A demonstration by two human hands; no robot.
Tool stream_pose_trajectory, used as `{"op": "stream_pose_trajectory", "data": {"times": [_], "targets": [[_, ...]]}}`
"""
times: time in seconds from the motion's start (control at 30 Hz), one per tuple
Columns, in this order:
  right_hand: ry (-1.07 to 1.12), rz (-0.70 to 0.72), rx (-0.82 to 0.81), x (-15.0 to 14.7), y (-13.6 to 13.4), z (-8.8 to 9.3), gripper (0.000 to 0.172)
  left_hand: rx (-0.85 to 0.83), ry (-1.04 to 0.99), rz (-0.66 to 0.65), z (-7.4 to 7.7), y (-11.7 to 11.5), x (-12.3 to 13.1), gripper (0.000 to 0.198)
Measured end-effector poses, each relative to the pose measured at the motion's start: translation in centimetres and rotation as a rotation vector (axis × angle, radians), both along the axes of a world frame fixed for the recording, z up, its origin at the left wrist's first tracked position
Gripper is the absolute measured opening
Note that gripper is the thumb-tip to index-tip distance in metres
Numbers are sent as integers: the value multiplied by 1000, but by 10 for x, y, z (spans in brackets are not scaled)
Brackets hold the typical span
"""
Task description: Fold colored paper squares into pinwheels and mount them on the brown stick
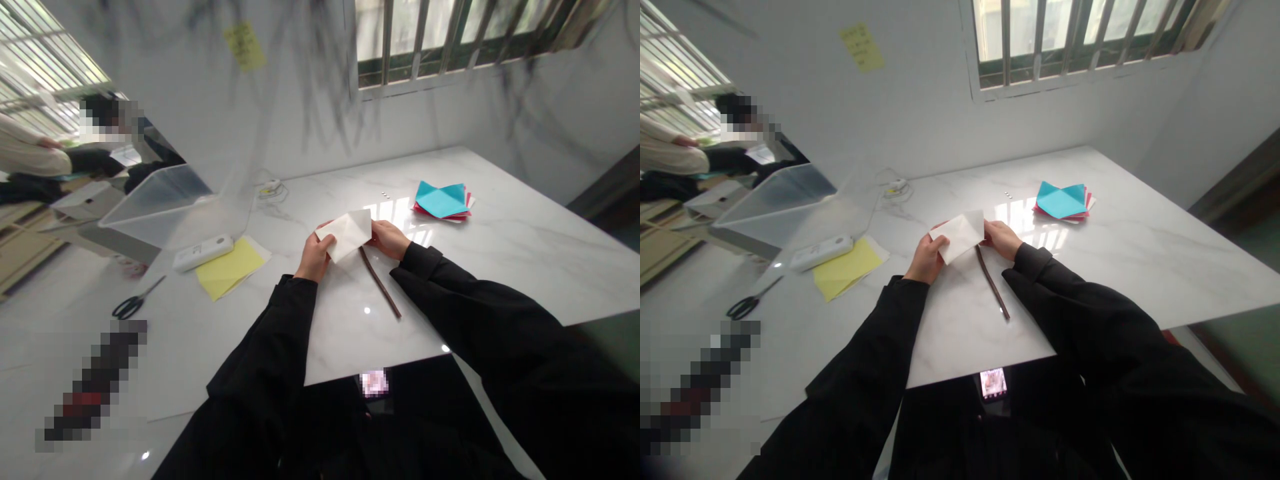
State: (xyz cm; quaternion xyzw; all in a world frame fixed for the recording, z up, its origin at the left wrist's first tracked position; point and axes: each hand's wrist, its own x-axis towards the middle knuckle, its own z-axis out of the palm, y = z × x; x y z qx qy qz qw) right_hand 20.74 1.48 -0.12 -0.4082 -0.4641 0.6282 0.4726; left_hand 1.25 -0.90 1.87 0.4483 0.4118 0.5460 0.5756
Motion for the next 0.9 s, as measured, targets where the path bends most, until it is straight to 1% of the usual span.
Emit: {"op": "stream_pose_trajectory", "data": {"times": [0.1,0.2,0.3,0.37,0.43,0.53,0.73,0.83,0.9], "targets": [[54,42,24,0,1,-5,55,17,46,26,-3,1,0,60],[6,83,80,1,0,-6,54,26,77,57,-5,2,-1,57],[-52,129,135,1,-4,-3,48,46,74,34,-6,3,-1,54],[-53,151,140,-1,-8,0,47,48,84,3,-6,2,-1,53],[-50,142,135,-3,-11,2,47,40,95,-10,-5,1,-1,55],[-67,101,140,-4,-13,3,45,39,99,15,-5,-1,-2,60],[-85,85,123,-4,-11,0,52,79,127,69,-7,-3,-4,55],[-72,122,101,-4,-12,0,57,59,117,84,-9,-4,-6,52],[-61,161,94,-4,-13,1,56,43,105,88,-9,-4,-8,52]]}}
